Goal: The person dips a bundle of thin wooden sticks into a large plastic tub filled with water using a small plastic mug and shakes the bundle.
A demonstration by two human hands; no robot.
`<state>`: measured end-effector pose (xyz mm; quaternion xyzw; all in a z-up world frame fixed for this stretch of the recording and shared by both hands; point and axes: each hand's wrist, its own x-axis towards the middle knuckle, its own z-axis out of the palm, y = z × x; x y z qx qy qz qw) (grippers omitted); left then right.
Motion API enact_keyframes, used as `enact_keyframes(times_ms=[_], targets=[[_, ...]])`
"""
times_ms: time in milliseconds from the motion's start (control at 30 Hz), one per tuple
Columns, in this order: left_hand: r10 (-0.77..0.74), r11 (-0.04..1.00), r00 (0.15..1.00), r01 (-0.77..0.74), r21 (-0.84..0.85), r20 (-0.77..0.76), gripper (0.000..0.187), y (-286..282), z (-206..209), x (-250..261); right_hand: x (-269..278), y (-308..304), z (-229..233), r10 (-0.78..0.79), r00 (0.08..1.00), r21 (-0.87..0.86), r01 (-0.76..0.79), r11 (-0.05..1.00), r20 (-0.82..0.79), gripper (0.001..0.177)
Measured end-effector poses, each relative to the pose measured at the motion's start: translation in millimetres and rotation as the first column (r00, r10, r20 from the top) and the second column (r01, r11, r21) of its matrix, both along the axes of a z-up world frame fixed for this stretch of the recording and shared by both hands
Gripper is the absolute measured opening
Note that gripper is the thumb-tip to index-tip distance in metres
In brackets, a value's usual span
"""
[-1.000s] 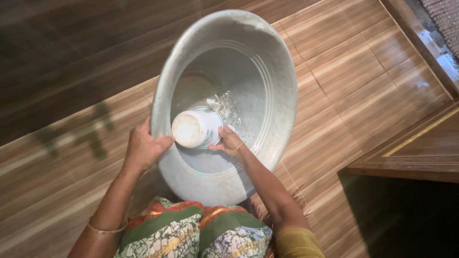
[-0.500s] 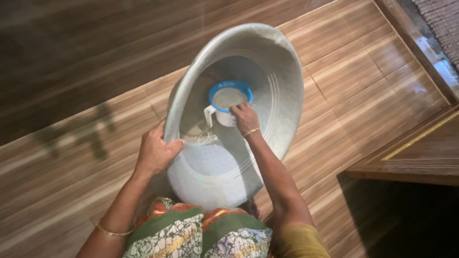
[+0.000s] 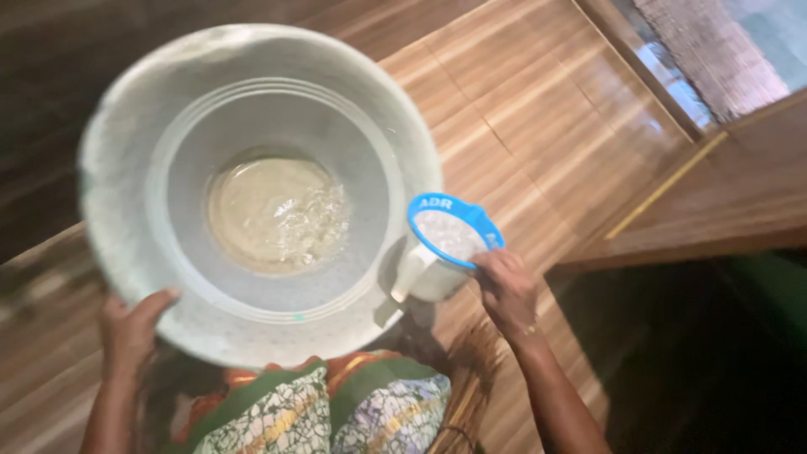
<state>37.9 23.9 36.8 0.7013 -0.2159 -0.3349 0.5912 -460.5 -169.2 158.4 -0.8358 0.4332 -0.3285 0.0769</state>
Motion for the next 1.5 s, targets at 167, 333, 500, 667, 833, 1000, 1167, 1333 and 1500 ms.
enact_keyframes(times_ms=[167, 333, 500, 667, 833, 1000, 1167, 1333, 1500], targets=[[0.133, 0.988, 0.986, -0.140, -0.065, -0.100, 0.061, 38, -49, 20, -52, 51, 34, -0.105, 0.989, -0.045, 0.101, 0.994, -0.105, 0.019], [0.132, 0.971, 0.970, -0.167, -0.169, -0.204, 0.070, 63, -83, 23, -105, 86, 44, -0.199, 0.933, 0.021, 0.215, 0.976, -0.299, 0.016], [0.313, 0.939, 0.926, -0.335, -0.081, -0.210, 0.068, 61, -103, 12, -130, 90, 36, -0.093, 0.898, 0.106, 0.152, 0.983, -0.430, 0.015], [0.407, 0.901, 0.893, -0.427, -0.075, -0.194, 0.075, 52, -96, 6, -132, 52, -1, -0.042, 0.906, 0.177, 0.128, 0.976, -0.421, 0.020], [0.376, 0.923, 0.926, -0.373, -0.094, 0.016, 0.082, 55, -34, -6, -109, -25, -50, -0.111, 0.929, 0.315, 0.230, 0.921, -0.353, 0.032], [-0.019, 0.992, 0.890, 0.072, -0.100, 0.455, 0.089, 28, 83, -32, -83, -46, -65, -0.504, 0.851, 0.572, 0.490, 0.658, -0.150, 0.032], [-0.898, 0.435, 0.283, 0.683, 0.587, 0.337, 0.125, -29, 205, -138, -111, 7, -64, -0.567, 0.821, 0.383, 0.546, 0.745, -0.069, 0.030], [-0.936, -0.191, -0.351, 0.536, 0.822, 0.011, 0.118, -65, 255, -241, -165, 94, -34, -0.494, 0.837, 0.099, 0.526, 0.844, -0.235, 0.022], [-0.905, -0.053, -0.263, 0.850, 0.525, 0.335, 0.122, -72, 212, -279, -209, 164, -18, -0.395, 0.746, 0.219, 0.575, 0.788, -0.537, 0.019]])
